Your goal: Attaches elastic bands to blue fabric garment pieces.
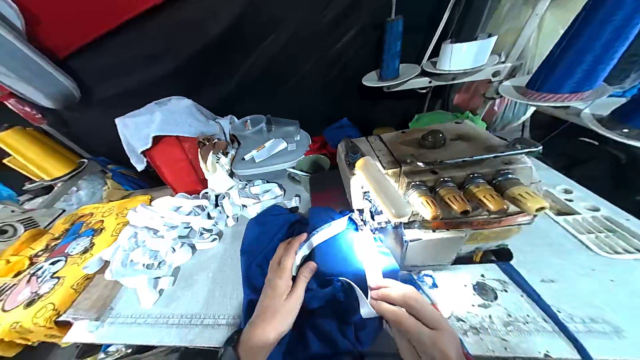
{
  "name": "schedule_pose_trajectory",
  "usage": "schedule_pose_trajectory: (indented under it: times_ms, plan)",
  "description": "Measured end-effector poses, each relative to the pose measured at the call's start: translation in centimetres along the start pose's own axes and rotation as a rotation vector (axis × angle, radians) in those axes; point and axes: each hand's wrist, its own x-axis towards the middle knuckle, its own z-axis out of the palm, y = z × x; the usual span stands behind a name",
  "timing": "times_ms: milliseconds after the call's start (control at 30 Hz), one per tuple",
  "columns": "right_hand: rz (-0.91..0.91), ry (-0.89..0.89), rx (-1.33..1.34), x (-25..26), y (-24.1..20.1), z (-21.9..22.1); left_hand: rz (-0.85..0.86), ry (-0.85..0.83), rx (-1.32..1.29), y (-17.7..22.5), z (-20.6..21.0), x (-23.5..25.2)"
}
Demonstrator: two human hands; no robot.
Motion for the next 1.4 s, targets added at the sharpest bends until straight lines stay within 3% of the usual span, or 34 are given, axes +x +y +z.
schedule_pose_trajectory:
  times_ms: [133,233,333,433,500,767,1400]
  plan:
    - [0.039,-0.076,-0.007,-0.4,-0.4,-0.4,-0.06,0.115,-0.048,-2.4,-0.3,-1.5]
    - [0.034,-0.008,-0.062,-1.9,-0.7,-0.1,0.024,0.241,-0.028,-3.5,-0.8,-3.3]
    - [0.203,0.118,-0.074,-3.3,-0.2,-0.2,0.106,0.242,-0.037,-4.5,-0.8,-4.4]
    - [0.394,0.24,0.091,-4.3,1.3,0.0,0.103,0.218,-0.045,-4.4,-0.5,-4.6]
    - [0.446,0.212,0.156,-4.1,1.5,0.0,0.062,0.212,-0.083,-4.2,-0.5,-4.5]
    - [0.492,0.114,0.247,-3.7,1.0,-0.3,-0.056,0.189,-0.055,-4.0,-0.7,-4.7]
    - [0.423,0.025,0.295,-3.7,1.4,-0.7,-0.016,0.195,-0.107,-4.1,-0.9,-4.9]
